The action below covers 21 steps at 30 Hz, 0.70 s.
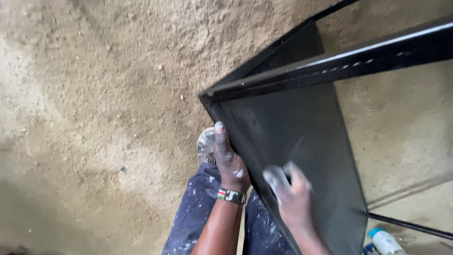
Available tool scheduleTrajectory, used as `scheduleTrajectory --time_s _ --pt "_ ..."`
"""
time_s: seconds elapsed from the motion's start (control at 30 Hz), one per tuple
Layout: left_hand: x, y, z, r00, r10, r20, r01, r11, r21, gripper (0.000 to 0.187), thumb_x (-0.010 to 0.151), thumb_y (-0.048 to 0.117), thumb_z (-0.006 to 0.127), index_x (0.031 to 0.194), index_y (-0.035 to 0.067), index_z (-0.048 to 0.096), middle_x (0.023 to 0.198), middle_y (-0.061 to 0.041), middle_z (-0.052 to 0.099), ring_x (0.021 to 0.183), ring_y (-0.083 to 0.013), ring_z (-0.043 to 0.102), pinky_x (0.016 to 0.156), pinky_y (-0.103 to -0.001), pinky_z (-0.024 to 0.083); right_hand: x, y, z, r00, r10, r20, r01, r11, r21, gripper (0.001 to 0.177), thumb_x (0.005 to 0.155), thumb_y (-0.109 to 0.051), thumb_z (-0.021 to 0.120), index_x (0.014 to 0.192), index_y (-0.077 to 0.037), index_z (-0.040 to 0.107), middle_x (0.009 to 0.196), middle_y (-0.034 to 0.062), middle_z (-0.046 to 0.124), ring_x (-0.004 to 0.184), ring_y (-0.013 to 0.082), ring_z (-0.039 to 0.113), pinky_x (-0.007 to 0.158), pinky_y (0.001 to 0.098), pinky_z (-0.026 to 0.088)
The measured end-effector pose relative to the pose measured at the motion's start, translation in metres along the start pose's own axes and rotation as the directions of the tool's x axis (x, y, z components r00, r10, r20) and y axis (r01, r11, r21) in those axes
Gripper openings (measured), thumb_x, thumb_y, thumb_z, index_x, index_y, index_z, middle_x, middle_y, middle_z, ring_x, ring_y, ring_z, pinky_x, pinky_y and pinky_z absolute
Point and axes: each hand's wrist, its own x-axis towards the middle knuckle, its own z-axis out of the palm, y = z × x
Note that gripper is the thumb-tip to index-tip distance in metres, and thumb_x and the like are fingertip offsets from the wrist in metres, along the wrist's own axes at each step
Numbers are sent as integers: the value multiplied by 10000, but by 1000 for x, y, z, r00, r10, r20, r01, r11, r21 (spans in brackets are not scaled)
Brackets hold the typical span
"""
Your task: Sanding a black metal furniture panel using a sanding block to prepare it for finishing.
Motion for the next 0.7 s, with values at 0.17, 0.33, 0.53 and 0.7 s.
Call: scheduleTrajectory --time_s 0.17,0.33,0.53,0.7 --pt "25 -46 -18 967 -217 -132 139 888 -437 521 1170 469 725 1339 -7 848 1149 -237 898 942 -307 872 895 -466 753 97 -129 62 952 -276 -133 295 944 147 361 946 -352 1011 1153 -100 858 1046 190 842 1123 423 857 949 532 683" --pt "17 -14 -1 981 -158 -116 96 905 -414 534 1148 468 742 1306 -29 855 1093 -224 896 914 -312 878 884 -469 764 25 -53 24 979 -183 -94 203 937 284 500 977 -287 994 1310 28 795 1211 358 822 1259 520 825 1046 588 673" --pt "9 -9 -2 964 -226 -141 156 908 -389 544 1164 480 714 1267 -35 856 1082 -228 890 880 -295 868 857 -458 775 -25 21 17 996 73 -45 -73 997 17 654 954 -421 969 1331 85 795 1137 367 802 1175 573 811 990 634 687" --pt "17 -21 -8 974 -188 -124 114 885 -452 482 1185 445 703 1296 0 852 1116 -223 894 900 -276 871 843 -459 781 90 -154 57 870 -452 -196 469 882 50 437 1022 -355 992 992 -39 692 877 161 646 906 486 768 810 530 607"
